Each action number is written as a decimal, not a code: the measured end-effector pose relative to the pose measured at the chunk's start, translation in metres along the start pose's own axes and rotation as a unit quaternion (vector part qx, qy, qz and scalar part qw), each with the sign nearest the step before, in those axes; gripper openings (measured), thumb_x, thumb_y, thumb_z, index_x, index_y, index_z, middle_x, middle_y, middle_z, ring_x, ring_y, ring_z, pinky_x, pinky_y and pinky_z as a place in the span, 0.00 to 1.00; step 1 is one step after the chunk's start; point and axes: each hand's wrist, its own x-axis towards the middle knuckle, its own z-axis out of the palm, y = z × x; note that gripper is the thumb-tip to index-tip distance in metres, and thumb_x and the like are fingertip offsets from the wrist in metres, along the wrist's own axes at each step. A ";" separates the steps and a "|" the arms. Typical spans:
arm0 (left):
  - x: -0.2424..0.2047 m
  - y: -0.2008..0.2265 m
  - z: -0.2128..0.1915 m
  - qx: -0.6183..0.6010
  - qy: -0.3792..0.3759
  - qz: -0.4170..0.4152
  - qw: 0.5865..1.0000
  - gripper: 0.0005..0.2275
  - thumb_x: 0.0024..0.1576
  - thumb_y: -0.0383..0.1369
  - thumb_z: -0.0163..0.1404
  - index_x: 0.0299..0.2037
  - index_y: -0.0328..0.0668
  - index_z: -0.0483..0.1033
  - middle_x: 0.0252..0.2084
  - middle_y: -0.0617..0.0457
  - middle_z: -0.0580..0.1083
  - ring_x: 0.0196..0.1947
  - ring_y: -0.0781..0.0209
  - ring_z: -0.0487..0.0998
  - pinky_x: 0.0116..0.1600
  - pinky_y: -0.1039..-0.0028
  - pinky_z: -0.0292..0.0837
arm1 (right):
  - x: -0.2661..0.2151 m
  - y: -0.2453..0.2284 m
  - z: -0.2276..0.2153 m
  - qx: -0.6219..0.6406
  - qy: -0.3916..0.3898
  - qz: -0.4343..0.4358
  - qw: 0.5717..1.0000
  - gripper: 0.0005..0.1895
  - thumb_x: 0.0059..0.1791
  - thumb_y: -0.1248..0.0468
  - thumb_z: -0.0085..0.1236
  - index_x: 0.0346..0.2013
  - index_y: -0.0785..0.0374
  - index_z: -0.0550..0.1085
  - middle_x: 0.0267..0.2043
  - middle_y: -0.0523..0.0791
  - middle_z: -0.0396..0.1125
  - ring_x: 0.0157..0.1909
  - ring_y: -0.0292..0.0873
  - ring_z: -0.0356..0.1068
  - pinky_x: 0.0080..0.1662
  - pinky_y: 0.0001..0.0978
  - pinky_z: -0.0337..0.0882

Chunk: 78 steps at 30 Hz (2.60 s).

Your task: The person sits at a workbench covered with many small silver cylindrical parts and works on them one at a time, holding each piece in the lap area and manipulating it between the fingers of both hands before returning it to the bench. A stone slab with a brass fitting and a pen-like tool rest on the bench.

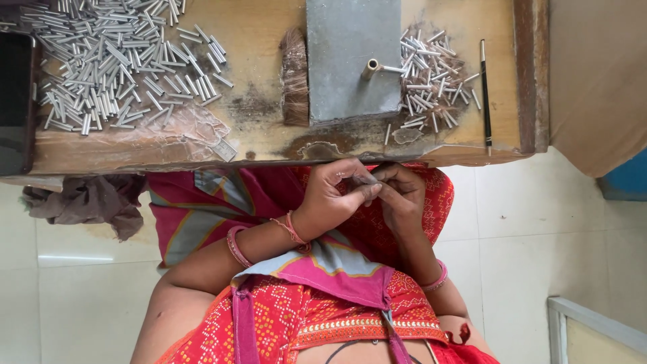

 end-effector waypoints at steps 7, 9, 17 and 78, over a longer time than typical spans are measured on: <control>0.000 0.001 0.001 0.017 0.007 0.005 1.000 0.03 0.58 0.20 0.57 0.35 0.35 0.76 0.30 0.57 0.76 0.32 0.75 0.75 0.37 0.81 0.71 | -0.002 0.009 -0.007 0.010 -0.001 -0.007 1.000 0.07 0.53 0.73 0.55 0.44 0.75 0.73 0.41 0.53 0.73 0.37 0.41 0.73 0.42 0.31 0.74; 0.000 0.001 0.001 0.039 0.012 0.021 0.999 0.03 0.58 0.20 0.58 0.34 0.34 0.76 0.30 0.57 0.77 0.32 0.74 0.75 0.37 0.81 0.71 | -0.001 0.010 -0.008 0.022 -0.011 -0.013 1.000 0.07 0.53 0.72 0.55 0.45 0.74 0.73 0.42 0.53 0.74 0.37 0.42 0.74 0.42 0.32 0.75; 0.001 0.002 0.001 0.021 0.002 0.006 1.000 0.03 0.59 0.21 0.57 0.34 0.34 0.76 0.30 0.56 0.77 0.32 0.74 0.77 0.37 0.80 0.74 | -0.004 0.005 -0.006 0.010 -0.012 -0.020 1.000 0.06 0.53 0.72 0.57 0.44 0.72 0.73 0.41 0.51 0.73 0.36 0.40 0.73 0.41 0.30 0.75; 0.008 -0.007 0.007 0.189 -0.035 0.018 0.981 0.08 0.53 0.30 0.61 0.32 0.36 0.75 0.29 0.48 0.77 0.29 0.62 0.78 0.37 0.71 0.73 | -0.029 -0.033 0.013 -0.202 0.063 -0.078 0.974 0.02 0.54 0.74 0.56 0.42 0.72 0.74 0.40 0.46 0.72 0.36 0.34 0.70 0.39 0.25 0.73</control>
